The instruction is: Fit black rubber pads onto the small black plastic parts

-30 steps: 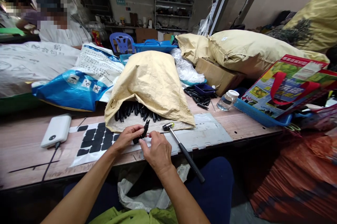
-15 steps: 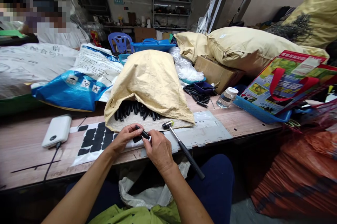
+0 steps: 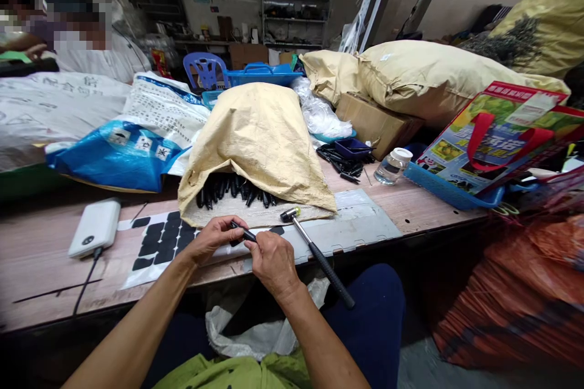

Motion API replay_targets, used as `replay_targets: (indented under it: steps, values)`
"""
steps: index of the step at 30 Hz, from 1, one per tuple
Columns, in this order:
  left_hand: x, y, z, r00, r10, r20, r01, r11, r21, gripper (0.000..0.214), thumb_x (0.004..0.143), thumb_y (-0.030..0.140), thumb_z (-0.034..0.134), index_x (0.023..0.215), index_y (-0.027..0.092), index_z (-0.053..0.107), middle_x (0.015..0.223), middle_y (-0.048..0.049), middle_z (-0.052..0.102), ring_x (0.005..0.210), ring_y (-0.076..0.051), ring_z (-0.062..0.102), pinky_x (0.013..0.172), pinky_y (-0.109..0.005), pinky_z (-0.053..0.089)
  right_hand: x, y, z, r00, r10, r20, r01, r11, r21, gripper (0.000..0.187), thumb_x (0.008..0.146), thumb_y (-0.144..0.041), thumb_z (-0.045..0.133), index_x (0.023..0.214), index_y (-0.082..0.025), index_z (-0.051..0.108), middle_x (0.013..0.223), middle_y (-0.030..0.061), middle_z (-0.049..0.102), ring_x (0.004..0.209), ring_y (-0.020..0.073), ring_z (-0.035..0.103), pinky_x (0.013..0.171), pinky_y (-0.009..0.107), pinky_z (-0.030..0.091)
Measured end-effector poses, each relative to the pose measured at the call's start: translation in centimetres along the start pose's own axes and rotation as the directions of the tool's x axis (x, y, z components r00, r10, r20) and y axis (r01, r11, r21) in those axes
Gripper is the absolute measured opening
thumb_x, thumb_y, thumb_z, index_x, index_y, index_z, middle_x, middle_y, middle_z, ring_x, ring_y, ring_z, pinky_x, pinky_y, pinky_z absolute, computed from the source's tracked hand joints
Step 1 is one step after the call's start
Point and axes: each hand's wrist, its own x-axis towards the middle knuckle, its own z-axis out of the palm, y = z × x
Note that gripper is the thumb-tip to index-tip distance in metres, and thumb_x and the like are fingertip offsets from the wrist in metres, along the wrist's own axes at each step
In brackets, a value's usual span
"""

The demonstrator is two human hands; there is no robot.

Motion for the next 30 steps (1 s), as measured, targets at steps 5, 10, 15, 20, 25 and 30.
replay_targets:
  steps: [5,10,15,20,25,30]
  values:
    - [-0.2,0.3,-0.3,1.0,-0.004,0.021,0.004,1.0,-0.001,0.044,0.072,0.05,0.084,0.09,0.012,0.071,0.072,-0.0014,0.065,0.067,-0.012,0.055,0.065,-0.024,0.04,-0.3,-0.1,0.7,1.0,0.001,-0.026,0.001,0.995,0.095,0.029,0.094,-0.022,0.062,0.068,-0.02,0.049,0.067,-0.0003,0.058,0.064,0.0134,0.048,0.063,0.028,0.026]
    - [-0.1,0.3,-0.2,0.999,-0.002,0.036,0.001,1.0,0.02,0.043,0.073,0.05,0.083,0.091,0.012,0.071,0.072,-0.0012,0.064,0.067,-0.013,0.055,0.066,-0.024,0.039,-0.5,0.0,0.8,1.0,0.027,-0.015,-0.025,0.99,0.14,0.032,0.095,-0.025,0.061,0.066,-0.02,0.047,0.065,-0.0009,0.055,0.063,0.0131,0.046,0.063,0.028,0.025]
    - [0.0,0.3,0.5,1.0,0.013,-0.021,-0.014,1.0,-0.009,0.042,0.076,0.052,0.08,0.088,0.013,0.069,0.069,-0.0002,0.062,0.066,-0.012,0.053,0.065,-0.024,0.038,-0.3,0.2,0.1,0.998,0.057,0.037,-0.063,0.983,0.171,0.033,0.098,-0.034,0.058,0.069,-0.021,0.047,0.068,-0.0016,0.054,0.064,0.0127,0.047,0.064,0.027,0.027]
    - [-0.1,0.3,0.8,1.0,0.01,-0.029,-0.01,1.0,0.001,0.04,0.08,0.052,0.076,0.079,0.013,0.068,0.066,-0.0003,0.062,0.064,-0.012,0.052,0.066,-0.024,0.038,-0.1,0.2,-0.8,0.997,0.003,0.083,-0.021,0.977,0.213,0.03,0.092,-0.038,0.066,0.074,-0.021,0.051,0.071,-0.002,0.054,0.067,0.0134,0.047,0.065,0.026,0.03]
    - [0.0,0.5,0.6,1.0,-0.001,-0.025,0.001,1.0,0.015,0.041,0.078,0.053,0.077,0.075,0.013,0.068,0.064,0.0005,0.061,0.062,-0.011,0.051,0.065,-0.024,0.038,-0.1,0.3,-1.0,0.996,-0.016,0.091,-0.01,0.959,0.283,0.023,0.094,-0.036,0.064,0.08,-0.021,0.055,0.072,-0.0018,0.053,0.069,0.0144,0.049,0.066,0.026,0.033]
    - [0.0,0.7,0.9,0.998,-0.02,-0.053,0.021,1.0,0.02,0.042,0.074,0.053,0.08,0.073,0.013,0.068,0.062,0.0006,0.06,0.061,-0.011,0.049,0.062,-0.025,0.036,-0.2,0.3,-0.4,0.999,0.009,0.041,-0.022,0.948,0.317,0.028,0.099,-0.035,0.055,0.074,-0.021,0.05,0.072,-0.0005,0.055,0.069,0.0147,0.05,0.066,0.027,0.032]
